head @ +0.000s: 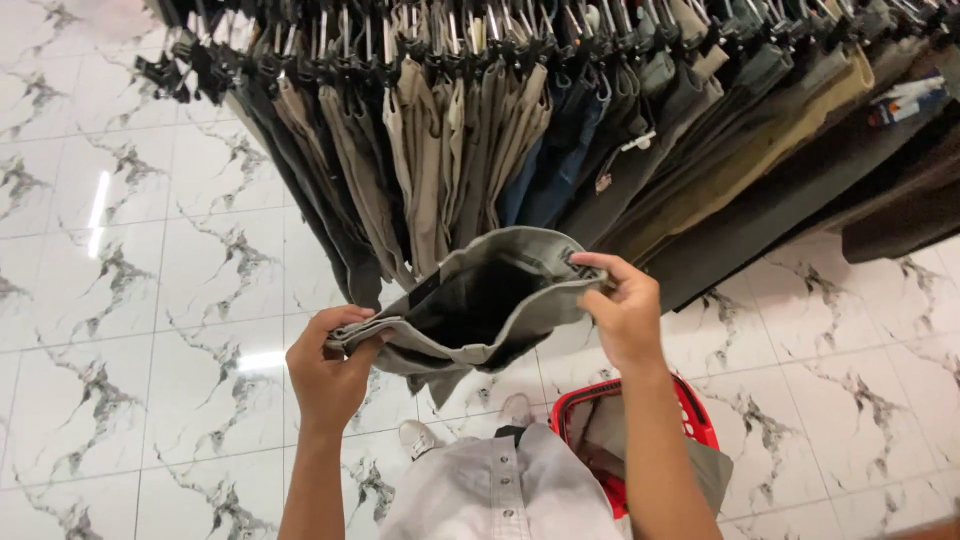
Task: Hanging a pair of pants on a clothing rack using a hanger with clips
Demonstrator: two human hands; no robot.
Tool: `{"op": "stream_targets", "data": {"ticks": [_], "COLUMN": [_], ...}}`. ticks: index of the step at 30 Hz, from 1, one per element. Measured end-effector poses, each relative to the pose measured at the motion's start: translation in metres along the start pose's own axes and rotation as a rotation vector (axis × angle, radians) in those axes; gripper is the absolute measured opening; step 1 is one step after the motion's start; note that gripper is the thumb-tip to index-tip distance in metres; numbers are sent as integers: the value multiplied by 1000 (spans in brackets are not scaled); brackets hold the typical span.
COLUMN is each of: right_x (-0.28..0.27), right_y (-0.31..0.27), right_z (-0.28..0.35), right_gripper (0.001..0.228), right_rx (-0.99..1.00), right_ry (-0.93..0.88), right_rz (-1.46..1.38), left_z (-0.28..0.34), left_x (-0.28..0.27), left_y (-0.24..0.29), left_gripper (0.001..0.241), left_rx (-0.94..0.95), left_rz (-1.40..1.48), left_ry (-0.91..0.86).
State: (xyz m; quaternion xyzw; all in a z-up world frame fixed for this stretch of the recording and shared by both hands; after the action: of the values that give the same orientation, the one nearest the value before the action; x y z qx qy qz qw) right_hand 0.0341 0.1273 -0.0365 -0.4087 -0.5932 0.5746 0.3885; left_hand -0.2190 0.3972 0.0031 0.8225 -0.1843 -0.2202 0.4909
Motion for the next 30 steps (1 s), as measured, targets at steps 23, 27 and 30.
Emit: {"op": "stream_targets", "data": {"ticks": [23,27,30], "right_x": [-18,-10,14], "right_y": [-27,-50,-68], "right_z": [3,-4,1], "right_gripper": [44,15,52], "right_rx": [-219,-404,-620], "right_ry": [-136,-210,-192], "right_rz": [413,640,927], "left_z": [15,15,21], "left_x": [-25,-17,-1], "left_y": [-16,-19,-30], "left_gripper": [62,57,63], "left_rx": [-31,12,-85], "left_rz": [186,238,340], "left_ry": [148,198,221]}}
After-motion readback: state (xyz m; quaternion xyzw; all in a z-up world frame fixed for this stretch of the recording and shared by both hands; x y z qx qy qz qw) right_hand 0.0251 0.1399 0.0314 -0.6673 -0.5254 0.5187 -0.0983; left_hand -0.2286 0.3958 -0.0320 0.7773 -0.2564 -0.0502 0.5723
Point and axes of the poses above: each hand's wrist, its own z-axis away from the middle knuckle, its own x-axis out of the palm, y = z × x, the point moved 8 cm from there along -z, towards the middle knuckle, and after that the axes turned 1 degree about -z, right-handed, at the moved point
